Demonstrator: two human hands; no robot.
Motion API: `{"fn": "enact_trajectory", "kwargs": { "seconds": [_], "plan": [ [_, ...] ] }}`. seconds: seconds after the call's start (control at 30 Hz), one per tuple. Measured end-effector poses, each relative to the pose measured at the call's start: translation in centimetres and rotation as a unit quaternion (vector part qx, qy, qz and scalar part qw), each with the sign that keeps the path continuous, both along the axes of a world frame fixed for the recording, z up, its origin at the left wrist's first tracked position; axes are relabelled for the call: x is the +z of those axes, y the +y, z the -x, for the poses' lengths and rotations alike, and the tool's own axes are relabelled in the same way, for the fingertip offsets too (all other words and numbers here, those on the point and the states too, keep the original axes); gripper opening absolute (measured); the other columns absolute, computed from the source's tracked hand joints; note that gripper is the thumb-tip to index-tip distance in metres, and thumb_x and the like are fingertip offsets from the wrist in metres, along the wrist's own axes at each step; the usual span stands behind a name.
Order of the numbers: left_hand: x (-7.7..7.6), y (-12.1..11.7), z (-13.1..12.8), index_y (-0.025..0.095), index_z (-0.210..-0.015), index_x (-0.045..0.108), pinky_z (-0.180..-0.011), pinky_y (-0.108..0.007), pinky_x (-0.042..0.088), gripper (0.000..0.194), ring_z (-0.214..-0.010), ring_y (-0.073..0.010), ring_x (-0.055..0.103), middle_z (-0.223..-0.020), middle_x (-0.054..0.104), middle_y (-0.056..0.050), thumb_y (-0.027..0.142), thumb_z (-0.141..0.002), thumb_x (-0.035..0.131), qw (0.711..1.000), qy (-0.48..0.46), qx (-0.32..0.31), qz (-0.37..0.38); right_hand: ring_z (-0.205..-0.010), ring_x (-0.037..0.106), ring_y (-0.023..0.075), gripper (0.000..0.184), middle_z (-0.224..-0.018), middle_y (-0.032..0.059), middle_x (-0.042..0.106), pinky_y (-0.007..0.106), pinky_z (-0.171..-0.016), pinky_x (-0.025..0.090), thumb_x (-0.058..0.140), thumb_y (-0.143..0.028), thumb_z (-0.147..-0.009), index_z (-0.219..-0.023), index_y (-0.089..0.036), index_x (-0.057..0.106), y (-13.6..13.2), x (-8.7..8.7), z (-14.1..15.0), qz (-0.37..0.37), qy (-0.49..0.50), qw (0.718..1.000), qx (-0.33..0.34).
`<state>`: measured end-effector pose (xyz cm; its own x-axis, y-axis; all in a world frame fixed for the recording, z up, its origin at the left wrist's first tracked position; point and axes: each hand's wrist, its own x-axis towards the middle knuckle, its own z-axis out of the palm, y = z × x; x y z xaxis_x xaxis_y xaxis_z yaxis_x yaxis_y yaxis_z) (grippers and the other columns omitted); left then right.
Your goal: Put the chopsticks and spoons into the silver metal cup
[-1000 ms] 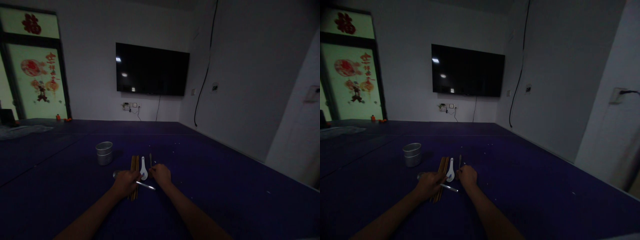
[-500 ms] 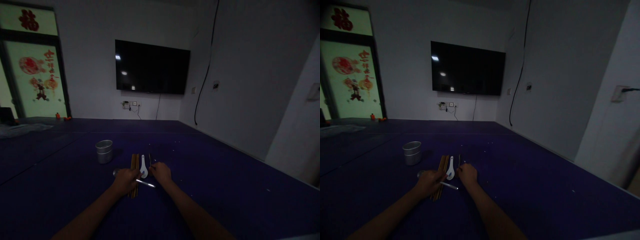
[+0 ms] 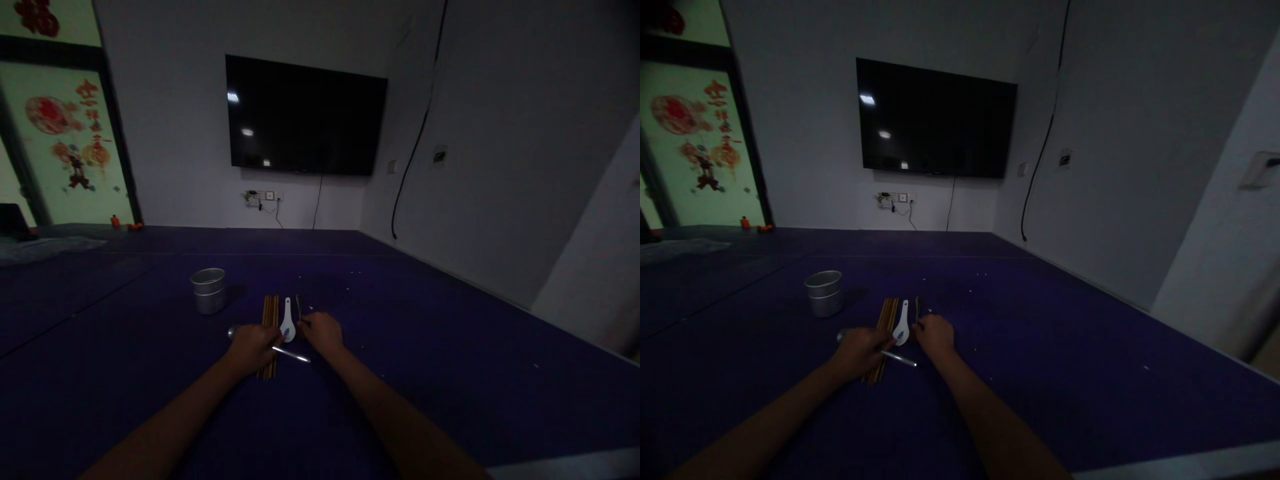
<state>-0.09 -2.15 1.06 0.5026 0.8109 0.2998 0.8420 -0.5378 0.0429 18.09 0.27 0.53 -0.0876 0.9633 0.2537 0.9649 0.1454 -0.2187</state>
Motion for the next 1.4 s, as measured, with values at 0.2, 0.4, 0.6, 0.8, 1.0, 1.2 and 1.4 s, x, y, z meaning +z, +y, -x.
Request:
{"fn": "enact_trajectory", "kwargs": {
  "seconds": [0.2,0.4,0.6,0.8,1.0,1.2,1.4],
  "plan": [
    [0.0,0.1,0.0,0.021,-0.084,0.062,-0.059,-0.024,0.039,0.032,-0.069,-0.0177,0.062,-0.077,0.067,-0.005,0.037,-0.087,0.035,1.000,-0.005,0.022,-0.005,-0.081,0.064,0.0172,0.027,-0.086,0.0037,0.070,0.023,-0.062,0.040,0.044,-0.037,-0.085,-0.087,-0.028,0.070,0.0,-0.2,-0.1,-0.031,0.027,0.999,-0.018],
    [0.3,0.1,0.0,0.020,-0.085,0.061,-0.059,-0.024,0.038,0.028,-0.073,-0.0161,0.061,-0.082,0.067,-0.004,0.035,-0.086,0.037,0.997,-0.047,0.052,-0.023,-0.078,0.064,0.0168,0.030,-0.086,0.0026,0.070,0.023,-0.061,0.041,0.040,-0.035,-0.088,-0.096,-0.028,0.068,-0.4,0.1,0.2,-0.113,0.080,0.989,-0.041],
    [0.0,0.2,0.2,0.020,-0.084,0.060,-0.062,-0.024,0.040,0.025,-0.075,-0.0159,0.061,-0.081,0.066,-0.004,0.032,-0.085,0.038,0.991,-0.106,0.052,-0.057,-0.065,0.063,0.0130,0.030,-0.082,0.0019,0.070,0.021,-0.058,0.039,0.043,-0.033,-0.087,-0.111,-0.027,0.061,-1.3,0.0,1.3,-0.178,0.099,0.978,0.052],
    [-0.6,0.6,0.5,0.018,-0.083,0.059,-0.061,-0.025,0.041,0.026,-0.072,-0.0164,0.061,-0.078,0.066,-0.005,0.028,-0.085,0.036,0.982,-0.151,0.017,-0.114,-0.059,0.060,0.0113,0.032,-0.073,-0.0002,0.069,0.020,-0.056,0.038,0.046,-0.030,-0.086,-0.115,-0.027,0.057,-1.9,-0.3,1.9,-0.213,0.085,0.961,0.154],
    [-0.4,0.5,0.4,0.019,-0.085,0.059,-0.058,-0.024,0.039,0.025,-0.070,-0.0162,0.061,-0.077,0.066,-0.004,0.028,-0.085,0.035,0.983,-0.143,0.058,-0.100,-0.060,0.061,0.0111,0.034,-0.077,0.0019,0.070,0.020,-0.059,0.041,0.049,-0.032,-0.085,-0.117,-0.025,0.056,-2.1,-0.4,2.0,-0.241,0.083,0.945,0.203],
    [0.7,-0.1,0.3,0.019,-0.084,0.058,-0.059,-0.025,0.036,0.025,-0.075,-0.0177,0.062,-0.080,0.067,-0.005,0.031,-0.086,0.035,0.981,-0.124,0.140,-0.043,-0.071,0.064,0.0134,0.034,-0.087,0.0033,0.070,0.021,-0.063,0.043,0.051,-0.027,-0.082,-0.115,-0.025,0.058,-2.4,-0.1,2.0,-0.219,0.062,0.951,0.207],
    [1.2,-0.4,0.2,0.020,-0.088,0.058,-0.059,-0.025,0.035,0.023,-0.079,-0.0184,0.062,-0.084,0.067,-0.005,0.030,-0.086,0.037,0.982,-0.100,0.157,-0.012,-0.076,0.065,0.0136,0.031,-0.093,0.0030,0.070,0.022,-0.068,0.044,0.048,-0.027,-0.083,-0.112,-0.027,0.060,-2.7,0.2,2.0,-0.196,0.040,0.957,0.211]
  ]
}}
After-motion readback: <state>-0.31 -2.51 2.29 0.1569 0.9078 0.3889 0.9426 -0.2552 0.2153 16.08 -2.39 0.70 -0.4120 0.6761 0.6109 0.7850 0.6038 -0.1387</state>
